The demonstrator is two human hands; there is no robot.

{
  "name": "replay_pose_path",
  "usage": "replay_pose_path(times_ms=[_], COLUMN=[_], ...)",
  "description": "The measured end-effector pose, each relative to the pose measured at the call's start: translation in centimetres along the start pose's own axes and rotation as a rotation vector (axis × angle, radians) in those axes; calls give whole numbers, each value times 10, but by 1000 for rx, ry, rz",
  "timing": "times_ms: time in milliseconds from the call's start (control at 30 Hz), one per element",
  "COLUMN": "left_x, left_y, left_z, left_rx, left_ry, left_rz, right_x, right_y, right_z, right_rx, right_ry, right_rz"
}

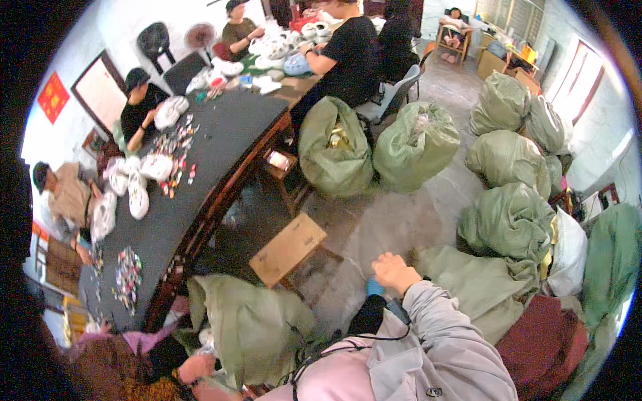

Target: Decorating white clogs by inserting colorful charms into the holes on the top of the shoes.

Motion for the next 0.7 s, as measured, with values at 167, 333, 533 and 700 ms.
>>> replay_pose_path(times_ms=[167,333,533,700], left_x=[97,158,211,219], left_y=[29,87,139,153], left_z=[-91,-95,-115,-184], left_rx=[74,49,-63,85], left_ry=[-52,10,27,-292], left_rz=[37,-15,165,47], right_x=[-85,-171,-238,-237], right_y=[-46,-102,-180,-217], right_z=[-126,-224,-290,-304], right_rx=[181,193,147,38], right_ry=[43,104,134,162], right_rz=[-148,-307,-444,-336])
Point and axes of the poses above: each hand's wrist, its own y-axis away from the middle knuckle, its own x-axis out of the palm, z = x × y, the point moved 9 cm from there along -y, towards the middle knuckle, and after that the axes turned 12 degrees about -y, right-handed, at the moved point
